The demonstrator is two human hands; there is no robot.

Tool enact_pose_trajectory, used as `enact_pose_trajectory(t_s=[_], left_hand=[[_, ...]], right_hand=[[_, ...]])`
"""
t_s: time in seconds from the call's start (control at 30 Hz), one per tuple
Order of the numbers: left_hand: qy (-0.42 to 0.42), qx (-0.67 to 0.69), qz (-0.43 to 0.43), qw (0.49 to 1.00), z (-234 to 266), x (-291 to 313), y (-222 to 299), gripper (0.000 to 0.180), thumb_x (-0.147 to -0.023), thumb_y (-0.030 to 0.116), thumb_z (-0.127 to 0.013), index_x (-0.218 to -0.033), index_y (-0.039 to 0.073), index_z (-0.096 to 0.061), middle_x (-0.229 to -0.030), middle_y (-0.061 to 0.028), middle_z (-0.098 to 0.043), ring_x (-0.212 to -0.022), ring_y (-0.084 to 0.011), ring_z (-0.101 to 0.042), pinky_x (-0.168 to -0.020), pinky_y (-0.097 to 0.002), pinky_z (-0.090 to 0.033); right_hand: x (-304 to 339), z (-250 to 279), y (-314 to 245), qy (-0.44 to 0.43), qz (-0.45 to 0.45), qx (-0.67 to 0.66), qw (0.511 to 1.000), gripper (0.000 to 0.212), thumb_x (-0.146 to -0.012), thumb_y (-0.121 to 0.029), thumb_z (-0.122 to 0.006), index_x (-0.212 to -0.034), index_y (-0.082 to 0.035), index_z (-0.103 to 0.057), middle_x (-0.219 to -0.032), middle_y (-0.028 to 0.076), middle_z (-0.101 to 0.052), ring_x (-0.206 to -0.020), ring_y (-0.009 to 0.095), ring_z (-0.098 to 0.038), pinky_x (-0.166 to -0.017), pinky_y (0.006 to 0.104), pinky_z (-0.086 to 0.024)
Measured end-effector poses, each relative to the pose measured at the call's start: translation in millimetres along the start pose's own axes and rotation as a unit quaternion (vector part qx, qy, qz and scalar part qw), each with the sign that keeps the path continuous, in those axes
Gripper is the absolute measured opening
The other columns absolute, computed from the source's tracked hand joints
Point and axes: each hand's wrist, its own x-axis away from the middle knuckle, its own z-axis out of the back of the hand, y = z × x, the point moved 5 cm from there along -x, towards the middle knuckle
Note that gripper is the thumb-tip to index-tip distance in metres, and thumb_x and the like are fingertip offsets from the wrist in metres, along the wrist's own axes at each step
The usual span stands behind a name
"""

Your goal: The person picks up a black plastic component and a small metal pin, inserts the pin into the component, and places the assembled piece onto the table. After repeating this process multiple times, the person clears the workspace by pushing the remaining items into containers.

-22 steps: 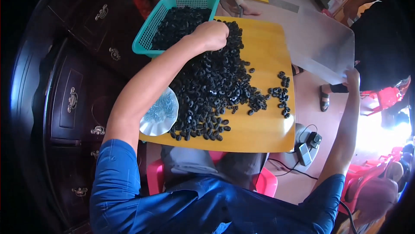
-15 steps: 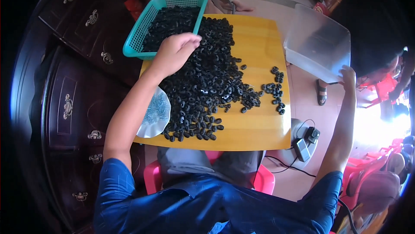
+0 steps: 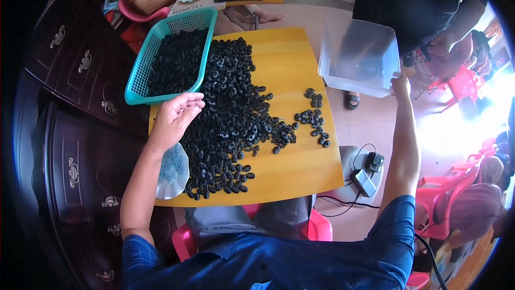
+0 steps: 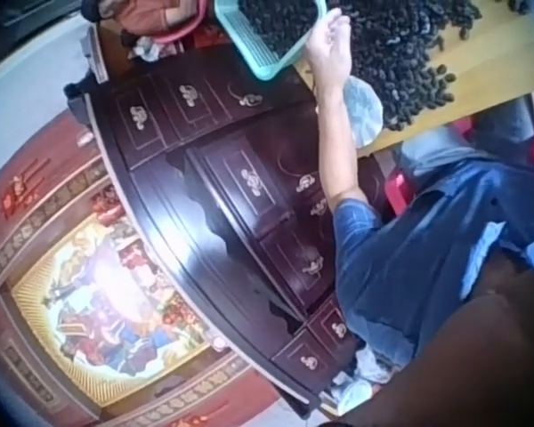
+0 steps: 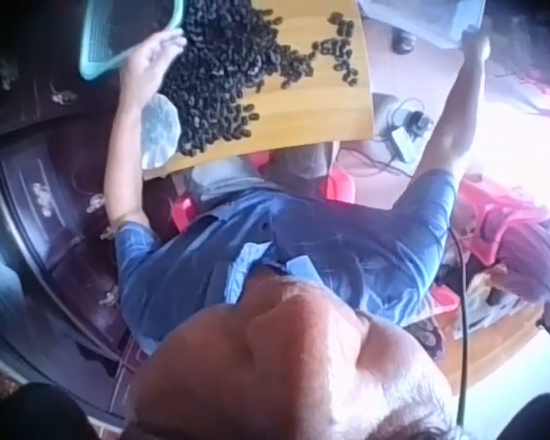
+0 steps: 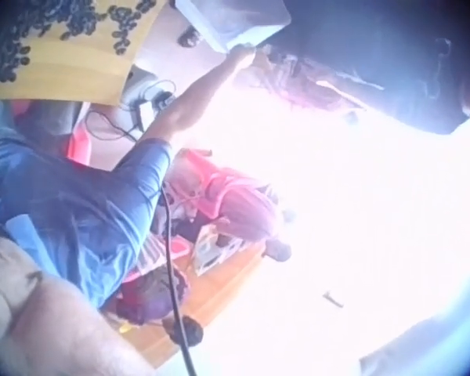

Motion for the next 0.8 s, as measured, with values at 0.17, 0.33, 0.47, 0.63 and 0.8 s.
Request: enact_pose_trajectory(t_s=[0.17,0.33,0.47,0.63,0.8], left_hand=[[-0.030,0.013,0.020,0.999,-6,5,4,0.027,-0.100,0.008,-0.060,-0.124,-0.004,-0.063,-0.107,-0.0097,-0.072,-0.101,-0.0140,-0.068,-0.090,-0.0275,-0.054],[-0.016,0.010,0.046,0.999,-1,14,5,0.028,-0.099,0.006,-0.062,-0.125,-0.003,-0.064,-0.108,-0.0095,-0.072,-0.102,-0.0132,-0.068,-0.091,-0.0275,-0.054],[-0.001,0.004,0.037,0.999,0,18,1,0.028,-0.098,0.005,-0.061,-0.125,-0.003,-0.064,-0.111,-0.0109,-0.072,-0.104,-0.0159,-0.068,-0.094,-0.0289,-0.054],[0.037,-0.067,0.027,0.997,-16,12,0,0.044,-0.093,0.011,-0.067,-0.134,-0.001,-0.058,-0.131,-0.0182,-0.064,-0.123,-0.0258,-0.061,-0.103,-0.0420,-0.050],[0.035,-0.153,-0.073,0.985,-21,-15,27,0.050,-0.092,0.013,-0.066,-0.139,0.001,-0.053,-0.135,-0.0212,-0.060,-0.121,-0.0327,-0.061,-0.105,-0.0411,-0.048]], right_hand=[[-10,-17,15,-0.020,-0.040,-0.004,0.999,0.039,-0.084,-0.018,-0.056,-0.121,-0.016,-0.070,-0.101,0.014,-0.075,-0.083,0.031,-0.074,-0.064,0.0401,-0.061],[-22,-32,12,0.014,-0.002,0.065,0.998,0.038,-0.084,-0.020,-0.057,-0.120,-0.018,-0.069,-0.110,0.016,-0.073,-0.101,0.036,-0.071,-0.092,0.0457,-0.054],[-28,-72,14,-0.015,0.032,0.045,0.998,0.038,-0.084,-0.024,-0.060,-0.121,-0.018,-0.068,-0.110,0.017,-0.072,-0.102,0.038,-0.069,-0.091,0.0474,-0.053],[-20,-107,5,-0.079,0.094,-0.024,0.992,0.035,-0.087,-0.022,-0.062,-0.120,-0.016,-0.070,-0.103,0.015,-0.073,-0.087,0.030,-0.072,-0.081,0.0431,-0.055],[14,-129,-28,-0.161,0.032,-0.203,0.965,0.032,-0.088,-0.013,-0.065,-0.119,-0.010,-0.070,-0.095,0.008,-0.073,-0.069,0.013,-0.067,-0.066,0.0299,-0.055]])
